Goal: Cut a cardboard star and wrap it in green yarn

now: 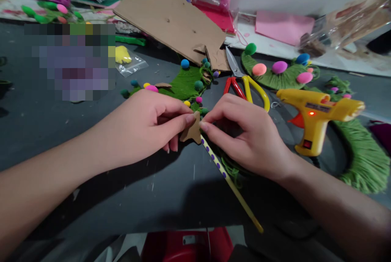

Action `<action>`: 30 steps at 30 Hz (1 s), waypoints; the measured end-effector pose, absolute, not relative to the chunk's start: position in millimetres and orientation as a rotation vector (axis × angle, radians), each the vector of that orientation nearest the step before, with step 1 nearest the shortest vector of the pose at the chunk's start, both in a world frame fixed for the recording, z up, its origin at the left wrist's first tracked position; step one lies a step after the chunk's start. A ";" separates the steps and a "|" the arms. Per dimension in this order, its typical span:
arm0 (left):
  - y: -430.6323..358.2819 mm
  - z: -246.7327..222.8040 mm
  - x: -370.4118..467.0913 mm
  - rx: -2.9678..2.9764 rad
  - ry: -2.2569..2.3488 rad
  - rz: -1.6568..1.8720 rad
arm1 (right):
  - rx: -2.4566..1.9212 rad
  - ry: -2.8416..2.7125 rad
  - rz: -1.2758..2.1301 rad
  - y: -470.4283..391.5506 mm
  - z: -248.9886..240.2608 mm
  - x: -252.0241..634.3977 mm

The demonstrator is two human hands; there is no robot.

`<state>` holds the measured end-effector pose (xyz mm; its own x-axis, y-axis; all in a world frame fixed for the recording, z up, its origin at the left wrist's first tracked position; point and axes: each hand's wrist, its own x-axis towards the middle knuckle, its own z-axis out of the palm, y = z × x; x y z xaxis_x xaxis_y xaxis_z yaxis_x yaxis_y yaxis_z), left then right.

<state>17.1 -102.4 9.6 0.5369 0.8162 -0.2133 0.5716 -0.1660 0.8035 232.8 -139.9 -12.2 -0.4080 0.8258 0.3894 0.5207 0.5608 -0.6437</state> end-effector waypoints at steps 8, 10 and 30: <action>-103.4 11.0 17.4 1.786 1.125 0.296 | -0.942 -2.179 0.556 -138.0 -12.8 233.0; -103.1 11.1 17.2 1.791 1.131 0.287 | -0.964 -2.157 0.536 -137.8 -12.6 233.1; -101.6 14.4 16.3 1.867 1.088 0.292 | -1.338 -1.840 0.972 -140.8 -3.2 230.0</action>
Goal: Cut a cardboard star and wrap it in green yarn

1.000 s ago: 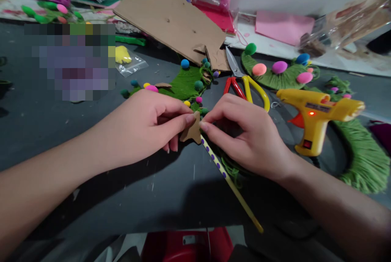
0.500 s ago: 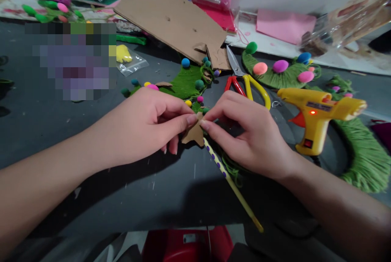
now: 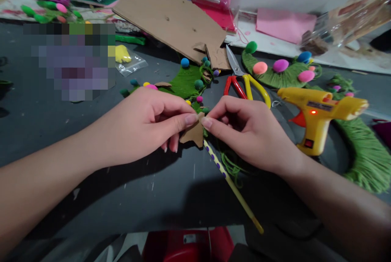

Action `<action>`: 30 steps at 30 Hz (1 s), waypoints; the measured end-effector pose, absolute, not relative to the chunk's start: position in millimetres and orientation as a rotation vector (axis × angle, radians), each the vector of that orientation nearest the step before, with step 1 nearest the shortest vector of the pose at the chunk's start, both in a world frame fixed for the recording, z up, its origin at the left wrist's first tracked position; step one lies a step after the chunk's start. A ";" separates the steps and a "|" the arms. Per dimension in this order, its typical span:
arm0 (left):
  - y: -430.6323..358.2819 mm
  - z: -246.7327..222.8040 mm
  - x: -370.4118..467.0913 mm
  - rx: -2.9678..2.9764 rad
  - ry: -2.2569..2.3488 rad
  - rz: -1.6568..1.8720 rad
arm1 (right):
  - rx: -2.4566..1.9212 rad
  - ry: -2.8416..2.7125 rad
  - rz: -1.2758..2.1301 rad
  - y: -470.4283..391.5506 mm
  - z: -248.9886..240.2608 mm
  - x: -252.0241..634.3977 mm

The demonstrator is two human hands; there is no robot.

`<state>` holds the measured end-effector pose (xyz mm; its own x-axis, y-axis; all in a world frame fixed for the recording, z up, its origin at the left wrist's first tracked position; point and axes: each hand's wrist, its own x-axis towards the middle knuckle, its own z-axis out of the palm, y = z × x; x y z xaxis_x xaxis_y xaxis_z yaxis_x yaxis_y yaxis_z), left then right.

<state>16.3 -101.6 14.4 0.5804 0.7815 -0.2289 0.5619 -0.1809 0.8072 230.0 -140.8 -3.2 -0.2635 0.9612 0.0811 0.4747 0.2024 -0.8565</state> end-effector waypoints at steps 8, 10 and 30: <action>-100.6 10.2 12.3 1.920 1.089 0.332 | -1.337 -1.827 1.051 -141.1 3.7 229.6; -100.6 10.8 12.4 1.919 1.087 0.328 | -1.331 -1.850 1.025 -141.5 4.3 229.7; -101.2 14.7 15.4 1.908 1.079 0.302 | -1.311 -1.923 0.980 -142.5 -1.5 231.6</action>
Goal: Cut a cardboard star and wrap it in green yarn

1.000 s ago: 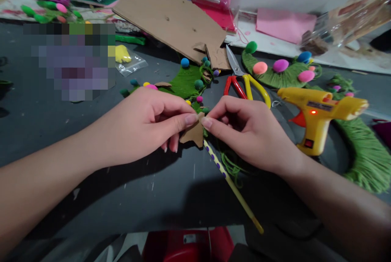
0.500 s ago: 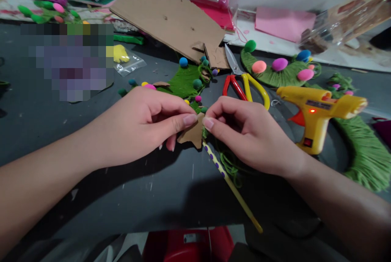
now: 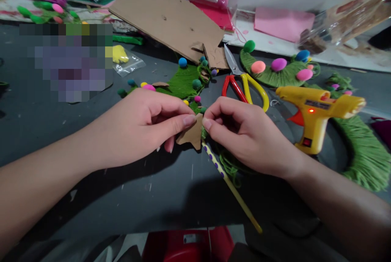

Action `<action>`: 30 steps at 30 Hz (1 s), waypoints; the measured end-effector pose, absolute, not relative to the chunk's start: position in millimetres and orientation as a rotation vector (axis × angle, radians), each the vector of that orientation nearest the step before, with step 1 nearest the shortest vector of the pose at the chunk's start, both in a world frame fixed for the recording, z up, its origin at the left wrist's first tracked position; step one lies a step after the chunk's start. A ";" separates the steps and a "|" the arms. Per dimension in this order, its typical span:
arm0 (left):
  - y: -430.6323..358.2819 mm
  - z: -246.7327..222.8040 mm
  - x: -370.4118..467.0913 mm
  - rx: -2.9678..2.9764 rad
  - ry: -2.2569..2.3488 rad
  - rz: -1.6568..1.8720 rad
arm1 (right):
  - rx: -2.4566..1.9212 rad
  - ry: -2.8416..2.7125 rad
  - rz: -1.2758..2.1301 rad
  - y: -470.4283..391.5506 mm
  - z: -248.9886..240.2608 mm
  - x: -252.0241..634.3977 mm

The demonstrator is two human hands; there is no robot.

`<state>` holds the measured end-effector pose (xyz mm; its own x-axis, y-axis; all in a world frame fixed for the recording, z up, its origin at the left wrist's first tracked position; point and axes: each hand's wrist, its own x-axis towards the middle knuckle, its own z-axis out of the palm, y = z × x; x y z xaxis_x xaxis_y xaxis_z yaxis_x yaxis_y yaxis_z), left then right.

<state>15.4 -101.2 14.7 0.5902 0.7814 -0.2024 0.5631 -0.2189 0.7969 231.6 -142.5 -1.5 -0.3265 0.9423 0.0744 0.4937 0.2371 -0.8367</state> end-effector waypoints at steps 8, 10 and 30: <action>-102.0 12.4 13.4 1.878 1.097 0.322 | -1.327 -1.847 0.973 -141.7 0.0 229.7; -102.2 11.7 12.8 1.858 1.121 0.322 | -1.326 -1.824 0.969 -142.0 0.6 229.5; -98.9 9.2 16.3 1.471 1.104 0.525 | -1.314 -1.738 1.051 -146.5 -6.0 231.5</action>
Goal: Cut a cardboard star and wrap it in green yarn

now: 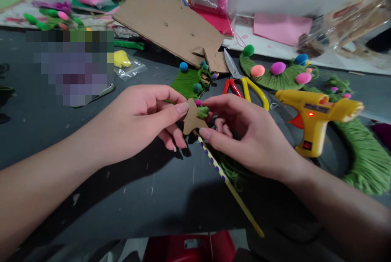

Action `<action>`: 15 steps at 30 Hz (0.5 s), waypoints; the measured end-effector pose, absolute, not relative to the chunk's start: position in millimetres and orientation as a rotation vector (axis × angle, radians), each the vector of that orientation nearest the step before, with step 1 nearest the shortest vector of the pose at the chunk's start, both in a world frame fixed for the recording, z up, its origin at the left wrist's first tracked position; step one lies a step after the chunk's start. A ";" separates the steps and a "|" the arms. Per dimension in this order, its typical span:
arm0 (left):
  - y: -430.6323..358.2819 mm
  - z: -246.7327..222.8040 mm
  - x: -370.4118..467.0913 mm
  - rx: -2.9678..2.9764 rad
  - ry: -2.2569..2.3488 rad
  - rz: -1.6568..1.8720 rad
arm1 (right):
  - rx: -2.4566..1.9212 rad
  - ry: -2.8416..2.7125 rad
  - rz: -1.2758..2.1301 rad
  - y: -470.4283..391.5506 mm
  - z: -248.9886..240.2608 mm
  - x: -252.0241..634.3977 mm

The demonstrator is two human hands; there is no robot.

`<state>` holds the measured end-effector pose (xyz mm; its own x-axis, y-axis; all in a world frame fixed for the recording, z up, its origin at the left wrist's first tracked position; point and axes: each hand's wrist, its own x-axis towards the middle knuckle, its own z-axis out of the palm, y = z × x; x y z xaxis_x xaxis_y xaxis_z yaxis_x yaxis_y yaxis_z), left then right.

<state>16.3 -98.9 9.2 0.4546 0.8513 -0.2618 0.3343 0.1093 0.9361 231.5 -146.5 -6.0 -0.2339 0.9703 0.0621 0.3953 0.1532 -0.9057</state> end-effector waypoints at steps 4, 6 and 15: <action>-98.9 7.3 17.9 1.352 1.063 0.612 | -1.366 -1.654 1.089 -145.8 -5.8 229.7; -99.7 7.9 18.9 1.353 1.062 0.616 | -1.363 -1.644 1.134 -145.1 -4.1 229.1; -110.2 8.5 9.4 2.136 1.278 0.917 | -1.357 -1.520 1.208 -141.9 0.9 227.6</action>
<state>9.4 -110.2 8.5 0.3377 0.8930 0.2976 0.5683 -0.4454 0.6919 227.6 -141.9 0.9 -0.1527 0.9868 -0.0535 0.2748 -0.0096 -0.9614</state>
